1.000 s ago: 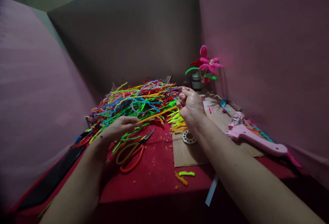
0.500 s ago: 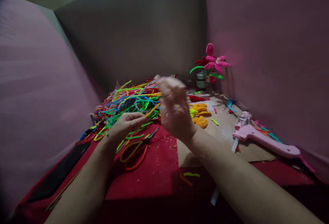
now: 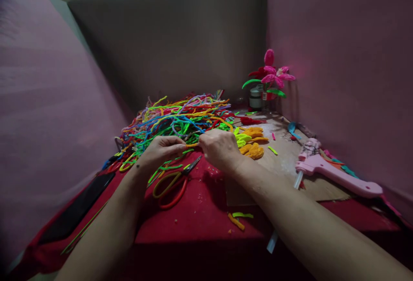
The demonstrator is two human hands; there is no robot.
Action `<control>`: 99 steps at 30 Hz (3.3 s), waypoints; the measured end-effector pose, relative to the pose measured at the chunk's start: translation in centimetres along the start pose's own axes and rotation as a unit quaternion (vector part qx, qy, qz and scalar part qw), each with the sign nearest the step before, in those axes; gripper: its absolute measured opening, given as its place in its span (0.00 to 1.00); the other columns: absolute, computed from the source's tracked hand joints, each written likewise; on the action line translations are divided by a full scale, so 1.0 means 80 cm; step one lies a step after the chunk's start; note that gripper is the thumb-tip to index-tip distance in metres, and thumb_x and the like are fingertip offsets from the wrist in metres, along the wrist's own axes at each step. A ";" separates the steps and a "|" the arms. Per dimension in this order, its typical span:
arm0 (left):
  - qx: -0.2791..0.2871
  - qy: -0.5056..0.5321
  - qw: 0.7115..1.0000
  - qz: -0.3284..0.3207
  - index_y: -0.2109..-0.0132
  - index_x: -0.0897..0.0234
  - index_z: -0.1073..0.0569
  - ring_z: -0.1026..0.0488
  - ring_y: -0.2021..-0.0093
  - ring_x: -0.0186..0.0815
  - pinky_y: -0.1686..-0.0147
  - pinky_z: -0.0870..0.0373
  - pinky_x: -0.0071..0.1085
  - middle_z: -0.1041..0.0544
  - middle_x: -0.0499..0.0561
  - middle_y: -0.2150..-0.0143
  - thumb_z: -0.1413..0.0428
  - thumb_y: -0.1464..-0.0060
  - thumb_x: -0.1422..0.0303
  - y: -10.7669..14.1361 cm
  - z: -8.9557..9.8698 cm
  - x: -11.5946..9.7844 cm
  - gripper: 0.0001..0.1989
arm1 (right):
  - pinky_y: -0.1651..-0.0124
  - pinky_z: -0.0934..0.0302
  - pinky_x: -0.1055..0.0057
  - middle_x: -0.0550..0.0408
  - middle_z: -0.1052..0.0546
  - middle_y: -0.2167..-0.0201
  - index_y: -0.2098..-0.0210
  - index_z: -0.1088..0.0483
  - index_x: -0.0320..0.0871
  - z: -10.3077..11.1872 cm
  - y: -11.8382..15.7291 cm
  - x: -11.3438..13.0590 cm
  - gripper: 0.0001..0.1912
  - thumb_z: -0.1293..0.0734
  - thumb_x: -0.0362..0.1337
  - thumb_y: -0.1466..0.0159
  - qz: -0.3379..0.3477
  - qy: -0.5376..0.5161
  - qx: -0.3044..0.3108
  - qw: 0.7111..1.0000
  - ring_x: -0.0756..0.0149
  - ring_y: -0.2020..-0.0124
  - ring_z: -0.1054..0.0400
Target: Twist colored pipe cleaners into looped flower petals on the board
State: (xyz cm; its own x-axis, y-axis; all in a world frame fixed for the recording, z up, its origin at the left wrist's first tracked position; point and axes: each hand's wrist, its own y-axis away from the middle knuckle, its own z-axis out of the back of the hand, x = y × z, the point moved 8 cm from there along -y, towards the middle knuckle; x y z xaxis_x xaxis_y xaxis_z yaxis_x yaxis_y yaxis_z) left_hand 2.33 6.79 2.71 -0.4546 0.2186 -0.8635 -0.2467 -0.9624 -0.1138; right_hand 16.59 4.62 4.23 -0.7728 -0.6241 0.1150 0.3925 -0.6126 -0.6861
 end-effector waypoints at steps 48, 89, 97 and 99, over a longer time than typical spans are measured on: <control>-0.280 0.538 0.795 -0.018 0.72 0.65 0.38 0.54 0.90 0.22 0.88 0.53 0.20 0.47 0.38 0.87 0.53 0.43 0.74 0.006 0.074 0.027 0.09 | 0.73 0.59 0.70 0.56 0.27 0.78 0.73 0.28 0.45 0.002 0.008 0.005 0.12 0.42 0.35 0.40 -0.002 0.048 -0.028 0.998 0.70 0.76 0.38; -0.209 0.495 0.840 -0.069 0.70 0.70 0.29 0.39 0.84 0.21 0.85 0.42 0.18 0.33 0.44 0.80 0.46 0.49 0.76 -0.008 0.055 0.019 0.03 | 0.77 0.63 0.71 0.56 0.24 0.77 0.71 0.28 0.45 -0.008 0.006 -0.005 0.17 0.46 0.41 0.36 -0.054 0.039 0.023 0.997 0.70 0.77 0.34; -0.268 0.510 0.812 -0.094 0.72 0.70 0.31 0.41 0.85 0.20 0.81 0.36 0.19 0.34 0.42 0.82 0.49 0.47 0.79 0.000 0.079 0.022 0.06 | 0.76 0.62 0.70 0.51 0.24 0.77 0.70 0.28 0.45 -0.018 0.007 -0.003 0.15 0.45 0.39 0.38 -0.052 0.078 0.081 0.992 0.64 0.76 0.32; -0.279 0.519 0.801 -0.105 0.73 0.69 0.32 0.40 0.84 0.20 0.79 0.35 0.19 0.34 0.42 0.82 0.48 0.47 0.77 0.001 0.087 0.020 0.07 | 0.76 0.61 0.70 0.51 0.24 0.76 0.70 0.28 0.45 -0.010 0.006 -0.014 0.15 0.45 0.39 0.38 -0.096 0.071 0.056 0.991 0.64 0.75 0.32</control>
State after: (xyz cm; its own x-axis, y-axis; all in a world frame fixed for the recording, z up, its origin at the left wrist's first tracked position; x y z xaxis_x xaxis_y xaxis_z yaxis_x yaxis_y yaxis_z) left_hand -4.37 8.18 4.70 0.5745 0.4109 -0.7079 0.3272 -0.9081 -0.2615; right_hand 17.25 5.44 3.17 -0.8978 -0.4214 0.1278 0.2787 -0.7685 -0.5759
